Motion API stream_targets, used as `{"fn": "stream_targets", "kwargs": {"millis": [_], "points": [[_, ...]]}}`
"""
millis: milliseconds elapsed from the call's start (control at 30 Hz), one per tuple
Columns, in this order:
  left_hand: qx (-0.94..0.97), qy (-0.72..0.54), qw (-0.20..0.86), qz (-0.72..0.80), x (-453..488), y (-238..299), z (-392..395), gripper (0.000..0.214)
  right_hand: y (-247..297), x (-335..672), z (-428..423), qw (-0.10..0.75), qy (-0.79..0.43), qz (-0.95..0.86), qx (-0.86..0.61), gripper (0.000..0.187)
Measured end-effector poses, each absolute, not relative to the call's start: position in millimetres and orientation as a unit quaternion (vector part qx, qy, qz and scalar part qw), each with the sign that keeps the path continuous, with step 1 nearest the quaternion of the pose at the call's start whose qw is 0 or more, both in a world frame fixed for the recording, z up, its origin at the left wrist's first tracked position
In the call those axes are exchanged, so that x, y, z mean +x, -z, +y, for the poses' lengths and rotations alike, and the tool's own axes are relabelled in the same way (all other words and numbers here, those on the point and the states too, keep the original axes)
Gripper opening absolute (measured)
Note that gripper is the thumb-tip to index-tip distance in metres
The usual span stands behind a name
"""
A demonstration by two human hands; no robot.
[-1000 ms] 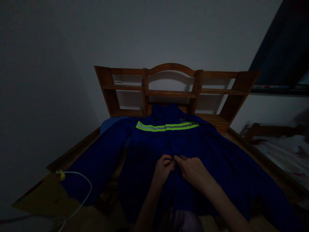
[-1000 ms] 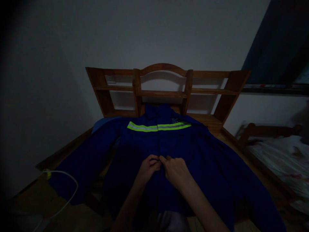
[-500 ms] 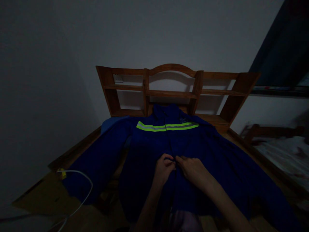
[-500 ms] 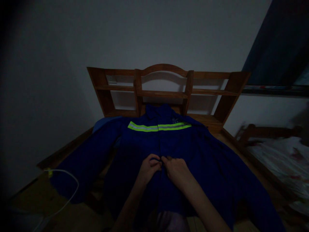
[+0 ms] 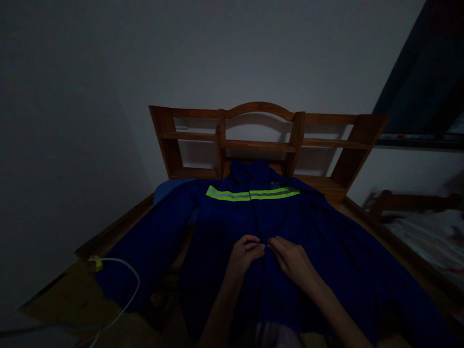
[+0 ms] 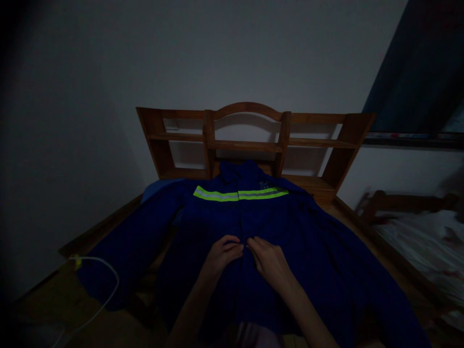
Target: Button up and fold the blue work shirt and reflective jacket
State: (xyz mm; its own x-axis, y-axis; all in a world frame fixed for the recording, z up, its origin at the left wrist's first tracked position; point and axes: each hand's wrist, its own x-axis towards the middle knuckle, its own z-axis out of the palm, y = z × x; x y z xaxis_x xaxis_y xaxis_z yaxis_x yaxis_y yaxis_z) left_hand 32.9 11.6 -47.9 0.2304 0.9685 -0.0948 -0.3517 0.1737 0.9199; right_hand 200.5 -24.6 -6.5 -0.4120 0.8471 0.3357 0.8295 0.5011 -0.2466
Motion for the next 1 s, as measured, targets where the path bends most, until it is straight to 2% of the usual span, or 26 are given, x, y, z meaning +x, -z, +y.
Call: {"fn": "stream_targets", "kwargs": {"millis": [367, 667, 767, 1000], "points": [[0.407, -0.505, 0.667, 0.367, 36, 52, 16, 0.028, 13, 196, -25, 0.151, 0.066, -0.853, -0.495, 0.018], [0.426, -0.503, 0.658, 0.363, 34, 62, 19, 0.024, 0, 184, -26, 0.153, 0.122, -0.839, -0.508, 0.012], [0.416, -0.504, 0.666, 0.359, 33, 60, 18, 0.026, -1, 183, -26, 0.193, 0.084, -0.827, -0.522, 0.015], [0.392, -0.505, 0.68, 0.358, 31, 51, 14, 0.033, 3, 192, -23, 0.384, -0.138, -0.765, -0.499, 0.019]]}}
